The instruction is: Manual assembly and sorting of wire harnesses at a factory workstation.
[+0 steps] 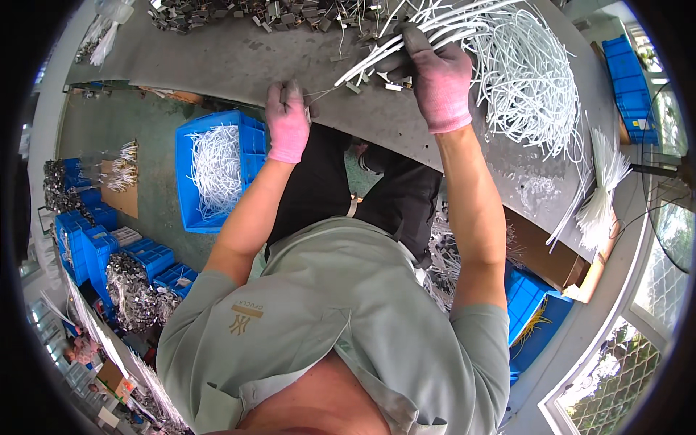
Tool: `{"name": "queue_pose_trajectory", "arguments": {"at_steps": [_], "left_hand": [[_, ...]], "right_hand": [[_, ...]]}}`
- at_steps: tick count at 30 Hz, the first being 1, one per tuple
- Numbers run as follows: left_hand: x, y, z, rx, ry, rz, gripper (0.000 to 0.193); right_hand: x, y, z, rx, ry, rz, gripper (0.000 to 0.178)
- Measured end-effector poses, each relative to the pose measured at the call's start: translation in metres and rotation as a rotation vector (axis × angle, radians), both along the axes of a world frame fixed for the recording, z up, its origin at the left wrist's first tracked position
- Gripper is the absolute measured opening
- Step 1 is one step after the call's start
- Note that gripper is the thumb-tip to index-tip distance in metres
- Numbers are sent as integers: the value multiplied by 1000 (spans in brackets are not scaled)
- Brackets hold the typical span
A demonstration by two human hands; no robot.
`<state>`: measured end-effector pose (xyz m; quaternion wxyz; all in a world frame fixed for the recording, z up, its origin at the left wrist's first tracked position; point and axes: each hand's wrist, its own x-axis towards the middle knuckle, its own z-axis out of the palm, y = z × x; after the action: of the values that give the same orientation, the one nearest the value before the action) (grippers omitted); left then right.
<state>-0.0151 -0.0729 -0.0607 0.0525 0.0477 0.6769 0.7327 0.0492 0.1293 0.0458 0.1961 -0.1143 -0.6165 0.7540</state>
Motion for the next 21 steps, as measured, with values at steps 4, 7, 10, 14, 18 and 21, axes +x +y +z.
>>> {"name": "queue_pose_trajectory", "arguments": {"at_steps": [4,7,10,14,18,21], "left_hand": [[-1,3,6,88,12,-20,36],[2,11,6,168,48,-70,38],[7,20,24,349,8,-117,32],[7,13,34,-335,772,-230,16],[4,18,23,-180,718,-250,15],[8,19,38,-344,645,-290,17]], "right_hand": [[7,-15,6,-7,39,-21,29],[14,-39,8,253,-77,76,22],[18,-54,-9,199,-37,84,21],[8,-15,-20,280,-95,100,26],[-4,19,-14,249,-225,137,33],[2,8,-10,170,-144,96,33]]}}
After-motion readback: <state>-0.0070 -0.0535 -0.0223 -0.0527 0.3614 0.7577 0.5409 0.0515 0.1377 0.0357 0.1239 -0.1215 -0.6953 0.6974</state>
